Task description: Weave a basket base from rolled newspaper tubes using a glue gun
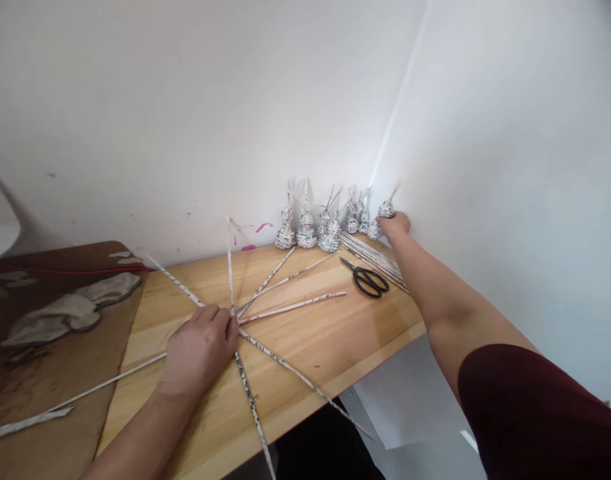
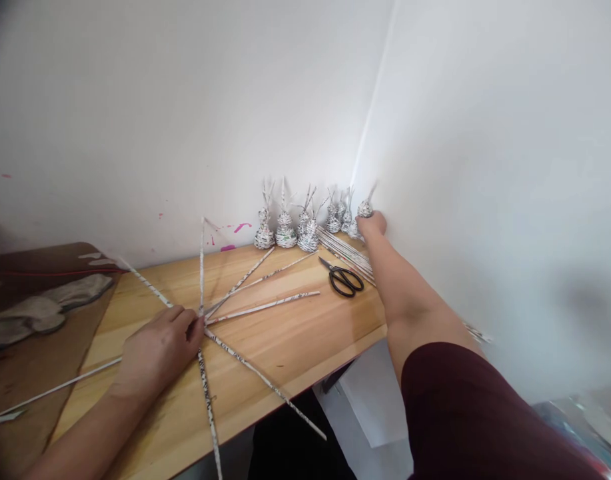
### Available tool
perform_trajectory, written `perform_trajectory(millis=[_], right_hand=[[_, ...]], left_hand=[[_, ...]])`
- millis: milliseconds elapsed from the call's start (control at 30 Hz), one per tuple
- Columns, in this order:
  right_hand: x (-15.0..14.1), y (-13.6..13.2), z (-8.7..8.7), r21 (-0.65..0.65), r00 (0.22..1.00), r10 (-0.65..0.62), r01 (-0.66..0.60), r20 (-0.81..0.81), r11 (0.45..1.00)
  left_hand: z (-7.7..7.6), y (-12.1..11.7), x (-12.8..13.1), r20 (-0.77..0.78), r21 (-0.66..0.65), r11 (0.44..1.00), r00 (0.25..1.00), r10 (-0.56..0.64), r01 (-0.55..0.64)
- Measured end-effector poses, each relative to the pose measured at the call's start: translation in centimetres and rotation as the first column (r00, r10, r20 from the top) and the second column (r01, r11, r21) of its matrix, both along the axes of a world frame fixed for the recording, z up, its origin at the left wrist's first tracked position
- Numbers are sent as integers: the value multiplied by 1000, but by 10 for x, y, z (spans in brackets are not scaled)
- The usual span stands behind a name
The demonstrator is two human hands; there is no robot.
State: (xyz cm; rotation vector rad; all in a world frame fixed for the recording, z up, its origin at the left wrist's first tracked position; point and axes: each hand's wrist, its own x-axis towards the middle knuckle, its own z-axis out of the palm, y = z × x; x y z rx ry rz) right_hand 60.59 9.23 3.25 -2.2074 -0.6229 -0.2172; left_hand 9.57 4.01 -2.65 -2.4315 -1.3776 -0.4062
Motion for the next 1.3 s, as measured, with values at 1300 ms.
perform_trajectory(millis=[1300], right_hand=[[-157,-126,-26,292,636,709,-646,-305,705]], left_hand=[[-3,2,-5,76,12,998,995,-69,68]])
